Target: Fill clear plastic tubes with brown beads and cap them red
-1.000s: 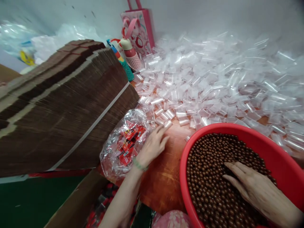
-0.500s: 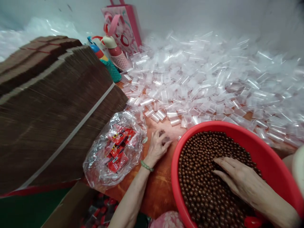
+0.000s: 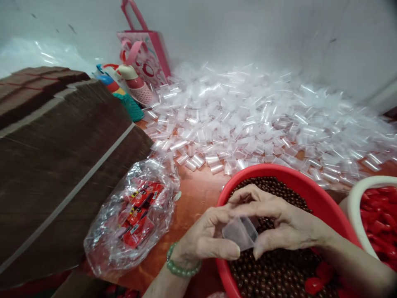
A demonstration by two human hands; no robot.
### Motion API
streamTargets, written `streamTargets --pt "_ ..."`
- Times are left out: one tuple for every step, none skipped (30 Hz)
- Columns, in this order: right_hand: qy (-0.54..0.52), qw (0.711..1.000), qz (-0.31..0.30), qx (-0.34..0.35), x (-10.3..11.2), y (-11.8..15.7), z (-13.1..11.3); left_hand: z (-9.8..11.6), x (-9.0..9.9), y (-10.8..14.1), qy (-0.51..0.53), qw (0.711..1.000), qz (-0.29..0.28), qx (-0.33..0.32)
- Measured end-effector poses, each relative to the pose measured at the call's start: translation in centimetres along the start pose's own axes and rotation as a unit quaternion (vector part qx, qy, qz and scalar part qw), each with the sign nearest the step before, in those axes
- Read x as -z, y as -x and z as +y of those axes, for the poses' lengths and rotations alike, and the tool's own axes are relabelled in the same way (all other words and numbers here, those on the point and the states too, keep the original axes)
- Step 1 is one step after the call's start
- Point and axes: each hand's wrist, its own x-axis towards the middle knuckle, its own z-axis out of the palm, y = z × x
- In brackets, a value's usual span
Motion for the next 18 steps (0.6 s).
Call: streamTargets --pt "-0.031 1.0 0.001 0.002 -0.2 0.0 0.1 -0.3 -0.3 -0.4 0.023 0.999 -0.02 0.022" --pt "-0.053 0.999 0.007 0.0 -0.4 0.0 0.2 -0.6 -0.5 -0.7 0.044 0.998 -0.034 0.038" --pt "-0.066 0.998 0.016 -0.004 -0.6 0.2 0.4 -0.9 -0.7 -1.0 0.061 0.996 -0.043 0.05" --pt "-0.074 0.997 0.024 -0.008 -0.7 0.4 0.5 -1.2 -0.9 -1.3 0.075 0.994 -0.049 0.054" --pt "-0.078 0.996 0.03 -0.013 -0.8 0.6 0.6 -1.5 -1.0 -1.5 0.086 0.994 -0.048 0.052" --pt "-0.083 0.996 0.038 -0.019 -0.9 0.8 0.8 -1.7 -1.1 -1.8 0.096 0.993 -0.042 0.048" --pt "-0.093 0.994 0.05 -0.022 -0.9 1.0 0.9 -1.9 -1.3 -2.0 0.102 0.993 -0.035 0.043" --pt "-0.109 0.991 0.07 -0.023 -0.9 1.3 1.0 -2.2 -1.5 -2.2 0.109 0.993 -0.024 0.039" --pt "-0.128 0.987 0.092 -0.026 -0.8 1.5 1.2 -2.4 -1.6 -2.5 0.117 0.992 -0.009 0.034" --pt "-0.146 0.982 0.114 -0.031 -0.6 1.8 1.3 -2.6 -1.7 -2.7 0.125 0.992 0.009 0.03" --pt "-0.155 0.978 0.134 -0.038 -0.4 2.2 1.4 -2.8 -1.8 -2.9 0.131 0.991 0.026 0.031" --pt "-0.147 0.977 0.15 -0.047 0.0 2.5 1.6 -3.0 -1.8 -3.0 0.131 0.99 0.043 0.033" --pt "-0.113 0.979 0.159 -0.056 0.4 2.9 1.8 -3.2 -1.8 -3.2 0.12 0.99 0.06 0.038" --pt "-0.054 0.984 0.157 -0.066 0.9 3.2 2.0 -3.4 -1.8 -3.2 0.092 0.992 0.078 0.039" --pt "0.027 0.986 0.147 -0.073 1.4 3.6 2.3 -3.6 -1.8 -3.3 0.044 0.994 0.095 0.035" --pt "0.123 0.981 0.125 -0.082 1.8 4.0 2.8 -3.7 -1.9 -3.2 -0.02 0.994 0.101 0.028" --pt "0.222 0.965 0.095 -0.098 2.0 4.3 3.3 -3.7 -2.0 -3.2 -0.092 0.991 0.093 0.018" --pt "0.316 0.94 0.058 -0.119 2.2 4.7 3.9 -3.7 -2.1 -3.1 -0.162 0.985 0.067 0.006"
